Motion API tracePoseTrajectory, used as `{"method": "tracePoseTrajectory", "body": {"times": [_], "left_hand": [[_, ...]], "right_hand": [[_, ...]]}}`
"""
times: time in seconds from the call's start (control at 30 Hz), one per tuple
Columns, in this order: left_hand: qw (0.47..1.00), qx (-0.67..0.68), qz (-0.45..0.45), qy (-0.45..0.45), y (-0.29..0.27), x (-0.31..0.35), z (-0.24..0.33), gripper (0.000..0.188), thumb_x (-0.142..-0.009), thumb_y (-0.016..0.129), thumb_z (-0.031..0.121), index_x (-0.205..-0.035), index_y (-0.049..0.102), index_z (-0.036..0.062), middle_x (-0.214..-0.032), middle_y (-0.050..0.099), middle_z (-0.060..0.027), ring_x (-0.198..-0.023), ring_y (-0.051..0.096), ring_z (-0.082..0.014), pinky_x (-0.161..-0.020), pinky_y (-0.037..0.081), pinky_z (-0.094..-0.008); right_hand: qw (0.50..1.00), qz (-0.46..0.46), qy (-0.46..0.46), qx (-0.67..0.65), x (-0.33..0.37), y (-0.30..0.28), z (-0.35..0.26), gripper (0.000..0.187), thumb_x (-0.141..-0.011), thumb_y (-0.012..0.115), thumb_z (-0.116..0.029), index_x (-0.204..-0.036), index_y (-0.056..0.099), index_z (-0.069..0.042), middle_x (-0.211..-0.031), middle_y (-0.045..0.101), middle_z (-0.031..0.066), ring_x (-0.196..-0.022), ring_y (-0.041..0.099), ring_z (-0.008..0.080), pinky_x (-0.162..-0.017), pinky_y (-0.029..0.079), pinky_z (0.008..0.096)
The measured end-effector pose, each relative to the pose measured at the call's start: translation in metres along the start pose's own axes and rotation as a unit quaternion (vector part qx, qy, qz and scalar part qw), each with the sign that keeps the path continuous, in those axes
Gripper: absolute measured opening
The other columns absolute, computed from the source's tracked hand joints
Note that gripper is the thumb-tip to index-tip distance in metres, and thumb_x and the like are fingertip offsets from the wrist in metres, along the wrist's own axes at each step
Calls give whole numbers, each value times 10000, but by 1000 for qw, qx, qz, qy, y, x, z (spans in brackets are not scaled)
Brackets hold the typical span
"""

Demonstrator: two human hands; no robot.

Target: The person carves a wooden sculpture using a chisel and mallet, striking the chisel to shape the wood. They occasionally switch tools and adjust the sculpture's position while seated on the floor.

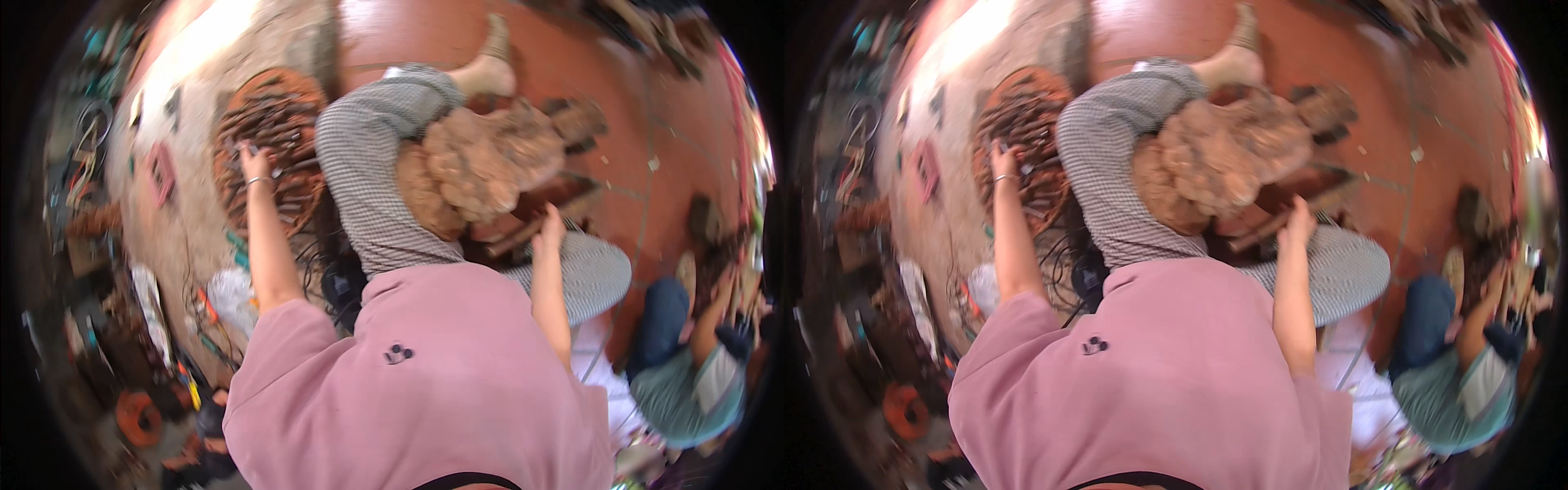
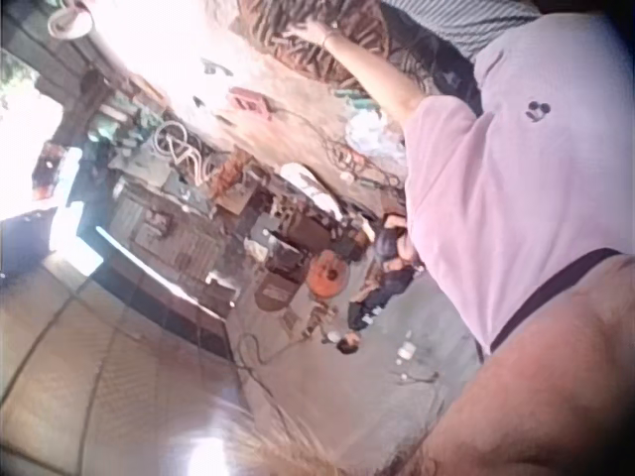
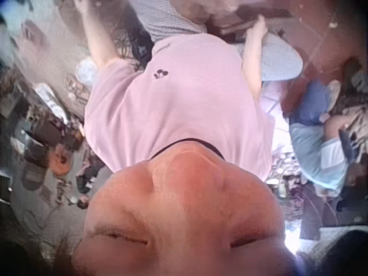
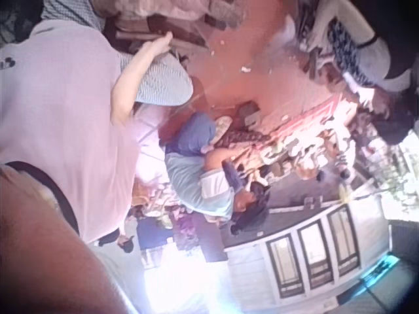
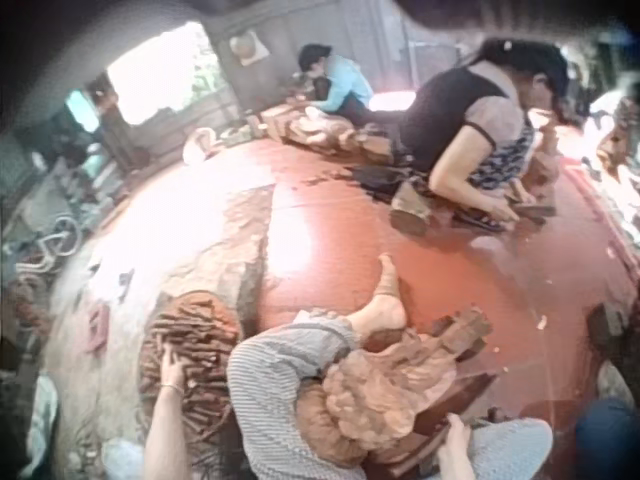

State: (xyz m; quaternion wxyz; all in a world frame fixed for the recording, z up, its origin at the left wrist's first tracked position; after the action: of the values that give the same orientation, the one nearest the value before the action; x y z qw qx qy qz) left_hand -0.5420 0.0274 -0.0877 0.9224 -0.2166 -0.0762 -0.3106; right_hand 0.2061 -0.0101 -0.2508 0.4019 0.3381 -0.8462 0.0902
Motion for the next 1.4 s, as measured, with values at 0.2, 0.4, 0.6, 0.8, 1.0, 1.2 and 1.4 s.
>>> {"method": "tracePoseTrajectory", "body": {"times": [0.2,0.4,0.6,0.8,1.0,1.2,1.4], "left_hand": [[936,-273,212,75,-94,18,-53,591,-725,582,121,-1315,541,117,-1120,643,-227,-969,622,-374,-934,465,-392],[917,-314,244,-21,-94,25,-74,691,-720,615,222,-1388,453,158,-1208,547,-296,-1184,492,-407,-1035,390,-431],[904,-376,184,-91,-84,-9,-90,705,-657,680,281,-1336,516,188,-1324,409,-305,-1168,512,-415,-1017,418,-433],[867,-481,125,-47,-80,-18,-79,649,-667,678,337,-1274,582,130,-1287,554,-222,-1250,445,-376,-1067,360,-410],[888,-306,222,261,-18,58,44,496,-768,621,250,-1221,592,49,-1370,428,-288,-1276,420,-392,-1087,318,-443],[855,-132,-164,474,174,250,148,403,-829,678,183,-1187,595,17,-1337,496,-234,-1291,430,-373,-1095,308,-446],[732,-193,-387,527,269,347,110,599,-790,708,431,-1251,572,74,-1442,389,-216,-1392,280,-384,-1132,212,-489]], "right_hand": [[997,37,-61,6,-24,-9,-32,316,-824,660,-90,-1067,547,79,-927,623,140,-751,622,243,-593,538,358],[976,144,-139,88,-27,-19,-81,433,-803,707,-102,-1093,528,165,-1050,613,211,-843,649,292,-668,594,392],[897,253,-234,276,-57,-43,-103,605,-633,829,-88,-1107,529,138,-1118,615,273,-940,658,321,-789,571,430],[851,277,-254,367,-35,-26,-110,830,-606,845,-127,-1287,404,50,-1240,521,288,-1146,543,400,-979,478,443],[902,217,-222,299,-40,-32,-106,883,-671,799,-98,-1371,277,30,-1312,428,257,-1189,486,394,-1005,455,409],[973,99,-206,17,-47,-44,-95,586,-771,711,-97,-1243,380,7,-1068,533,167,-919,578,301,-797,522,422],[968,-130,-32,-212,-11,-24,-76,231,-819,627,-128,-977,489,-32,-826,555,107,-683,566,222,-597,515,381]]}}
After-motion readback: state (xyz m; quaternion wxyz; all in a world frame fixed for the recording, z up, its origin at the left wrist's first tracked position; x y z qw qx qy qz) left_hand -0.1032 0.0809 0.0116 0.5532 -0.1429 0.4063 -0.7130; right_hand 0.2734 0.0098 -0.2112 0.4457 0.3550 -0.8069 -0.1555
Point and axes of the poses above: each hand's wrist, its own x-axis away from the middle knuckle, its own y-axis out of the palm, z = x × y, the point moved 10 cm from there along -x, towards the middle knuckle
